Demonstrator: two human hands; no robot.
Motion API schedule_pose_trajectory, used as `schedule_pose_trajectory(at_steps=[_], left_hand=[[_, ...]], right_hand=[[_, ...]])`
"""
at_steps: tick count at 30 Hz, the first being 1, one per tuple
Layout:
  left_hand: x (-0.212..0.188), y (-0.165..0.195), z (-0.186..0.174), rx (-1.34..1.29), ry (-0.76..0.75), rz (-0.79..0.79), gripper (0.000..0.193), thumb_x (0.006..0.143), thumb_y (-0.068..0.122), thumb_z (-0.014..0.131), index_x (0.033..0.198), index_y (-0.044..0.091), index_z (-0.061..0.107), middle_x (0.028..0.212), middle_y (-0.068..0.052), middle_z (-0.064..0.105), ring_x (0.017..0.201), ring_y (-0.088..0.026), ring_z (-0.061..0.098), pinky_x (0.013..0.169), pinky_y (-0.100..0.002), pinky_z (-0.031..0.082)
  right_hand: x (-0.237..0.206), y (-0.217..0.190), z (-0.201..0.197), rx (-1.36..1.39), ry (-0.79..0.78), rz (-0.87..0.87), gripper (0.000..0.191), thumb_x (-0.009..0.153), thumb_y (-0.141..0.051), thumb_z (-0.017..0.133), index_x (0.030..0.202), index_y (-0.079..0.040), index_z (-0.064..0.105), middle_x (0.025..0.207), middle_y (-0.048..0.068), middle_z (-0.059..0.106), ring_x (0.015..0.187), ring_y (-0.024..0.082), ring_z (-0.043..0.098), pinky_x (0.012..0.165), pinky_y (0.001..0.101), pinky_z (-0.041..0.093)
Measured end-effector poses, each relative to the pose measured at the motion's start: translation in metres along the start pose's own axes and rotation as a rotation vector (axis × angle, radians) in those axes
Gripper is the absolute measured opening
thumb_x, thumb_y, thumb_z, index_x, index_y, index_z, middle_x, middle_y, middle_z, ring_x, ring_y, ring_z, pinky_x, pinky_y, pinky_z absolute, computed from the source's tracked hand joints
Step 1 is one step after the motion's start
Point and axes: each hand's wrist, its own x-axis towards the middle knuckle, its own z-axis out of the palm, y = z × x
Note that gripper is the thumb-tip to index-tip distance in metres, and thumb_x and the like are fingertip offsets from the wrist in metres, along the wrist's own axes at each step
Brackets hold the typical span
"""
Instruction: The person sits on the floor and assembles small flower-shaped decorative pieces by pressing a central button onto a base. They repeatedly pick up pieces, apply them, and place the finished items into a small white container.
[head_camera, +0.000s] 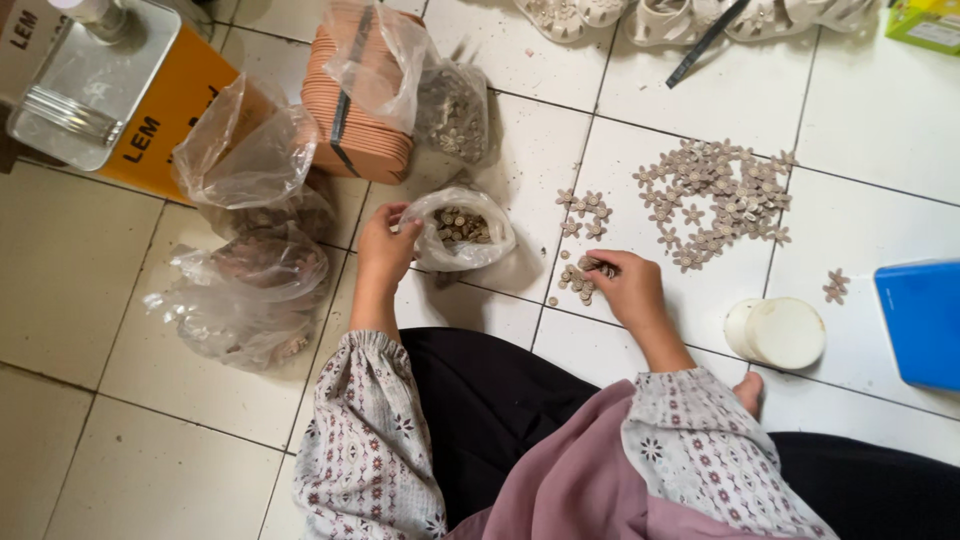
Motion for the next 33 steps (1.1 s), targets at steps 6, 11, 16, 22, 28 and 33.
schedule_pose_trajectory(at_steps=[6, 11, 16, 22, 28, 33], left_hand=[[0.001, 0.001, -0.001, 0.006, -0.014, 0.044, 0.040, 0.091, 0.016, 0.072, 0.127, 0.002, 0.064, 0.122, -0.014, 0.071, 0.077, -0.018, 0.074, 0.060, -0.031, 0.060], [-0.001, 0.001, -0.001, 0.019, -0.015, 0.028, 0.040, 0.091, 0.017, 0.072, 0.127, 0.002, 0.063, 0.124, -0.014, 0.070, 0.077, -0.019, 0.074, 0.060, -0.031, 0.059], [-0.002, 0.004, -0.001, 0.030, -0.017, 0.008, 0.041, 0.091, 0.017, 0.072, 0.129, 0.002, 0.062, 0.123, -0.015, 0.071, 0.073, -0.020, 0.073, 0.059, -0.030, 0.057], [-0.002, 0.002, -0.001, 0.026, -0.025, 0.019, 0.042, 0.091, 0.017, 0.073, 0.129, 0.002, 0.063, 0.123, -0.015, 0.071, 0.073, -0.020, 0.071, 0.057, -0.031, 0.057], [-0.001, 0.000, -0.001, 0.031, -0.025, 0.029, 0.042, 0.090, 0.018, 0.073, 0.128, 0.002, 0.063, 0.122, -0.015, 0.070, 0.075, -0.018, 0.073, 0.057, -0.030, 0.058], [0.002, -0.004, -0.001, 0.040, -0.032, 0.003, 0.043, 0.090, 0.018, 0.073, 0.129, 0.002, 0.063, 0.123, -0.015, 0.070, 0.071, -0.020, 0.072, 0.057, -0.030, 0.056]], right_hand=[[-0.009, 0.013, 0.011, -0.065, 0.086, -0.241, 0.034, 0.075, -0.007, 0.084, 0.108, -0.007, 0.079, 0.117, 0.011, 0.076, 0.103, 0.027, 0.069, 0.089, 0.0345, 0.056], [-0.007, 0.023, -0.006, -0.104, 0.005, -0.122, 0.034, 0.074, -0.011, 0.085, 0.108, -0.010, 0.079, 0.117, 0.007, 0.075, 0.107, 0.026, 0.067, 0.095, 0.0353, 0.052], [-0.011, 0.031, -0.006, -0.087, 0.080, -0.229, 0.034, 0.088, -0.020, 0.076, 0.122, -0.012, 0.074, 0.133, 0.010, 0.067, 0.125, 0.028, 0.060, 0.105, 0.0408, 0.049], [-0.017, 0.011, 0.028, -0.313, 0.104, -0.459, 0.063, 0.082, -0.041, 0.079, 0.135, -0.011, 0.064, 0.145, 0.015, 0.054, 0.136, 0.034, 0.045, 0.113, 0.0497, 0.033], [-0.017, 0.006, 0.042, -0.362, 0.121, -0.589, 0.053, 0.083, -0.040, 0.080, 0.125, -0.011, 0.068, 0.137, 0.012, 0.058, 0.135, 0.033, 0.046, 0.115, 0.0487, 0.035], [-0.025, 0.026, 0.032, -0.279, 0.092, -0.588, 0.026, 0.090, -0.028, 0.076, 0.110, -0.012, 0.072, 0.128, 0.007, 0.068, 0.131, 0.027, 0.056, 0.111, 0.0435, 0.046]])
